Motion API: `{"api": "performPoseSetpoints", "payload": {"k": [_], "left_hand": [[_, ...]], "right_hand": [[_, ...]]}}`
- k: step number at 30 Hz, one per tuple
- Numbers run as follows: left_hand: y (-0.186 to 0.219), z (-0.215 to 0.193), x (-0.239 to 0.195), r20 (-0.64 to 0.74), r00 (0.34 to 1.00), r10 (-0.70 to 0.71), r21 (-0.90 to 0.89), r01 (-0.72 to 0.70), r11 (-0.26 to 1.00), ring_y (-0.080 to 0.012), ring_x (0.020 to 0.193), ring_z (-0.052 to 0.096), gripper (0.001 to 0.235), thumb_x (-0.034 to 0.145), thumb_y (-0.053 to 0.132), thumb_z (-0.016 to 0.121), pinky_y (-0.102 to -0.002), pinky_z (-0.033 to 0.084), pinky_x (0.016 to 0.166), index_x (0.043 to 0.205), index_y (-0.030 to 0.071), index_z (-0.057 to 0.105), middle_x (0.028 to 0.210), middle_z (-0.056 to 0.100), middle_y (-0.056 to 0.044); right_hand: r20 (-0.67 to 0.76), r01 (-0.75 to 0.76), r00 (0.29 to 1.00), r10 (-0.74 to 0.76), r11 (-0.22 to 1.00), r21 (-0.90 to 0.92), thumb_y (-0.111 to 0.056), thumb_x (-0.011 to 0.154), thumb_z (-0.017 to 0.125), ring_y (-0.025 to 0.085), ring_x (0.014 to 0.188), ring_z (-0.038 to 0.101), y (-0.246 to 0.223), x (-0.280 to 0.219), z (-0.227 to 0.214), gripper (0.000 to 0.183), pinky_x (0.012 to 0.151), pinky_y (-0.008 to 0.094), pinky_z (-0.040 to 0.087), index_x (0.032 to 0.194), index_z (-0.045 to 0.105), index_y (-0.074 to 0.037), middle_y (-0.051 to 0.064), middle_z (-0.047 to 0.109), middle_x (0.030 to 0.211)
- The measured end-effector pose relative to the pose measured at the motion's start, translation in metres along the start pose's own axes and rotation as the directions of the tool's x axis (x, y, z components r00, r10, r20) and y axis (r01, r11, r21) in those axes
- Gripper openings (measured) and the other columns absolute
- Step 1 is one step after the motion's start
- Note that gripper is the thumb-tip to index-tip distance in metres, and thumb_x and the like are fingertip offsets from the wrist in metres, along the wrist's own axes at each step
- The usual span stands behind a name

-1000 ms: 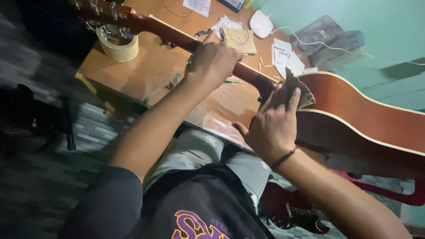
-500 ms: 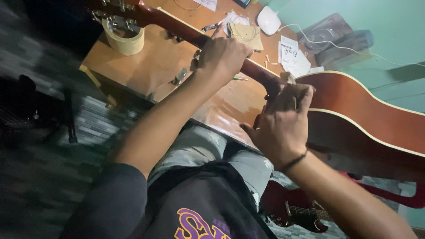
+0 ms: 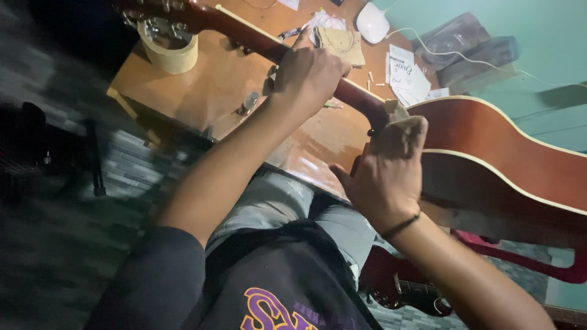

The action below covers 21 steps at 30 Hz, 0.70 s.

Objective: The person cleans the body of an acoustic guitar using a cloth. They wipe the top, sides, and back of the guitar body, occasionally adjusting their grip and the cloth. The guitar is held over a wooden desk during the process.

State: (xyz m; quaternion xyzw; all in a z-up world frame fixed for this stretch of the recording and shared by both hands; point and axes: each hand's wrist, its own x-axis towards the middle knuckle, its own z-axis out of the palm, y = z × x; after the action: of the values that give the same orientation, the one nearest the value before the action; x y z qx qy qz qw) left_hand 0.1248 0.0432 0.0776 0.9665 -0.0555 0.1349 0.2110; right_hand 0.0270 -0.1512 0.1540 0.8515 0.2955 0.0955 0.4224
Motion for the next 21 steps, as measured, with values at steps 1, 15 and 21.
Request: {"api": "performPoseSetpoints", "payload": {"k": [1,15,21], "left_hand": [[0.0,-0.001,0.001,-0.004,1.0,0.006,0.004,-0.006,1.0,-0.0189,0.037,0.043,0.047,0.097,-0.009,0.046,-0.055,0.025,0.126,0.07,0.022,0.068,0.044,0.046,-0.001],[0.005,-0.021,-0.007,0.078,0.997,-0.012,0.029,0.01,1.0,-0.0237,0.051,0.064,0.033,0.092,-0.003,0.058,-0.051,0.024,0.125,0.094,0.025,0.077,0.056,0.067,-0.006],[0.003,-0.019,-0.008,0.042,0.999,0.023,0.068,-0.026,0.997,-0.0234,0.049,0.062,0.02,0.084,0.003,0.069,-0.05,0.029,0.124,0.077,0.022,0.068,0.055,0.064,-0.006]], "right_hand": [[-0.003,-0.008,1.0,0.008,1.0,0.0,-0.097,0.086,0.035,0.054,0.144,0.034,-0.003,0.008,0.004,0.123,0.127,0.061,0.012,0.144,0.052,0.011,0.045,0.041,0.146],[-0.138,-0.147,0.973,0.185,0.957,0.251,-0.087,0.095,0.041,0.049,0.156,0.022,-0.031,0.005,0.005,0.118,0.126,0.063,0.004,0.15,0.045,0.017,0.044,0.033,0.157],[-0.133,-0.19,0.96,0.246,0.922,0.337,-0.091,0.104,0.03,0.047,0.108,0.068,-0.022,0.046,0.025,0.123,0.124,0.064,-0.005,0.149,0.036,0.023,0.04,0.056,0.138]]}}
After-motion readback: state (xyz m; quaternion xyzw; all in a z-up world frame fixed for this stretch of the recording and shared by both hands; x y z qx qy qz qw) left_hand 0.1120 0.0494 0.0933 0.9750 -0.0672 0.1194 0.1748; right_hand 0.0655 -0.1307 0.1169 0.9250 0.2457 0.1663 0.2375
